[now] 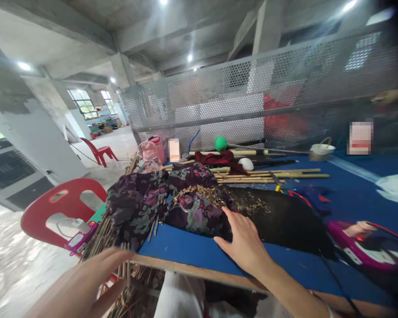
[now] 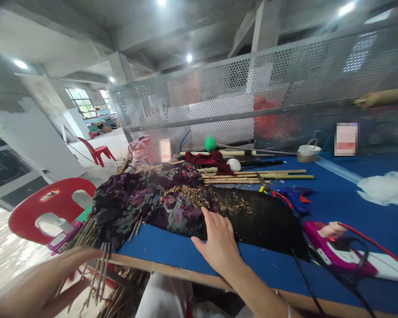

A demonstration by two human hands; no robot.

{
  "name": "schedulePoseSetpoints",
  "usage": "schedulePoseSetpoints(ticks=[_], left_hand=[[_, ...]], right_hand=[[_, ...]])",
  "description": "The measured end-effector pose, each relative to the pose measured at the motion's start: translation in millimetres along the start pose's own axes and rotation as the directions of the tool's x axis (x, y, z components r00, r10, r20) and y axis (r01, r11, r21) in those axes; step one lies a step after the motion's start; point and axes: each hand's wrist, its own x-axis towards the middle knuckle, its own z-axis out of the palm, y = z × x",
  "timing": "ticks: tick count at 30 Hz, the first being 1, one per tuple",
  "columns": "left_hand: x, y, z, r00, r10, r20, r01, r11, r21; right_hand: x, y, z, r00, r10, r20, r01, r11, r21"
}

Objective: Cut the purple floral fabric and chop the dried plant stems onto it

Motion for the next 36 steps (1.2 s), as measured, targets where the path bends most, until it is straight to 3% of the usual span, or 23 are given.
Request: schedulePoseSetpoints(ticks=[1, 3, 5, 7, 10, 14, 17, 19, 23, 27, 31, 36], left_hand=[[36, 0, 10.4, 0.982, 0.053, 0.183, -0.057, 0.998, 0.017], [112, 1, 35.0, 0.934, 0.065, 0.352, -0.096, 0.993, 0.071], [180, 1, 63.6, 0.931, -0.024, 0.365, -0.023, 0.992, 0.125], [230, 0, 93.9, 0.93, -0.066, 0.361, 0.018, 0.991, 0.136], [269, -6, 135.1, 0.934, -0.078, 0.349, 0.032, 0.99, 0.135], [276, -13, 167.8, 0.939, -0.112, 0.324, 0.078, 0.99, 0.116], [274, -19, 176.7, 0.932, -0.202, 0.302, 0.174, 0.978, 0.118], [274, -24, 179.3, 0.916, -0.248, 0.314, 0.223, 0.968, 0.116], [275, -35, 183.4, 0.905, -0.217, 0.365, 0.203, 0.976, 0.076], [276, -38, 187.7, 0.913, -0.229, 0.339, 0.219, 0.973, 0.069], [279, -32, 190.2, 0.897, -0.326, 0.298, 0.303, 0.945, 0.123], [285, -29, 188.6, 0.885, -0.346, 0.312, 0.306, 0.936, 0.171]], right_hand=[[6, -2, -3, 0.996, 0.016, 0.085, -0.017, 1.0, 0.013], [14, -3, -10, 0.971, -0.002, 0.24, -0.01, 0.999, 0.052], [18, 4, -20, 0.953, -0.057, 0.297, 0.038, 0.997, 0.069], [19, 20, -32, 0.96, -0.085, 0.268, 0.079, 0.996, 0.033], [19, 55, -50, 0.979, -0.031, 0.204, 0.043, 0.998, -0.054], [18, 84, -59, 0.98, 0.082, 0.181, -0.061, 0.991, -0.12], [11, 67, -53, 0.991, 0.022, 0.129, -0.005, 0.992, -0.127], [2, 43, -46, 0.984, -0.055, 0.17, 0.079, 0.988, -0.134], [-20, 8, -40, 0.969, -0.101, 0.224, 0.133, 0.982, -0.133], [-26, 5, -45, 0.975, -0.093, 0.202, 0.112, 0.99, -0.085], [-9, 5, -52, 0.931, -0.139, 0.337, 0.147, 0.989, 0.004], [9, 3, -61, 0.874, -0.18, 0.451, 0.153, 0.983, 0.096]])
